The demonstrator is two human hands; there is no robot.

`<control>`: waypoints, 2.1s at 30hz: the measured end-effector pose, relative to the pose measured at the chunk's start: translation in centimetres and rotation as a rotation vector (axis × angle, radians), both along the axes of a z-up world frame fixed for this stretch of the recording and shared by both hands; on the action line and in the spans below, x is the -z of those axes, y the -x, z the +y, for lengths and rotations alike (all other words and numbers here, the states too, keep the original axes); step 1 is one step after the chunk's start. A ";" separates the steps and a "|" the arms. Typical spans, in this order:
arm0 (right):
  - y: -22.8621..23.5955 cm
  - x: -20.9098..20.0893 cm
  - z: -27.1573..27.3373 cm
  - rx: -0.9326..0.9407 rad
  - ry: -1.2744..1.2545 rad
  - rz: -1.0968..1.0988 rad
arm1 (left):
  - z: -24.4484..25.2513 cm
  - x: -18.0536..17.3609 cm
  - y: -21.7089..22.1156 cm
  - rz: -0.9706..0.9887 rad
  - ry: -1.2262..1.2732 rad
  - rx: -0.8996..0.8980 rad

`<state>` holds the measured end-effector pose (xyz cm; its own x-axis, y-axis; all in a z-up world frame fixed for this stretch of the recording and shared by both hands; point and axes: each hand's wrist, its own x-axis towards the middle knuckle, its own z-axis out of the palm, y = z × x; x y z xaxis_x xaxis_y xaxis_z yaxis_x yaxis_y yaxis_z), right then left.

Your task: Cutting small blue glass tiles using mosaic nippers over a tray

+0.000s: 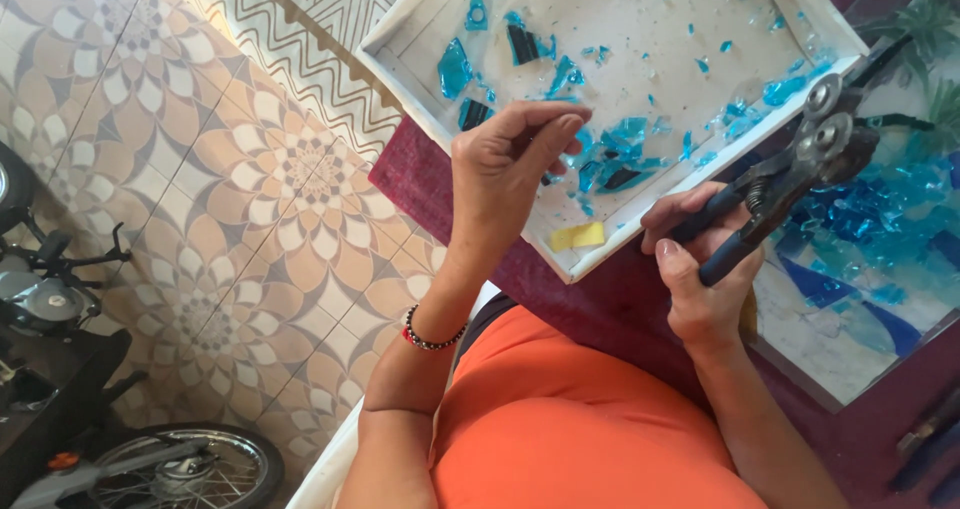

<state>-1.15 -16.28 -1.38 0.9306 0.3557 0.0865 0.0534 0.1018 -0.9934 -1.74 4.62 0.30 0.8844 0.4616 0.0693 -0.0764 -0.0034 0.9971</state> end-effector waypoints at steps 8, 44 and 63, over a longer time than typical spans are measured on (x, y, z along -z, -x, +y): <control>-0.2 -0.2 -0.4 0.007 0.038 0.004 | 0.7 -1.2 0.8 -0.004 -0.757 -0.118; 0.5 -1.3 0.2 -0.039 0.097 0.033 | 5.4 3.1 -1.5 0.356 -1.149 -0.287; 0.2 -1.8 -0.3 -0.053 0.013 0.125 | 3.5 -2.6 -1.8 -0.062 0.474 0.015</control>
<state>-1.39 -16.61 0.43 0.9138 0.4048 -0.0340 -0.0759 0.0879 -0.9932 0.10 8.12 2.89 0.8922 0.4421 -0.0928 -0.1321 0.4519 0.8822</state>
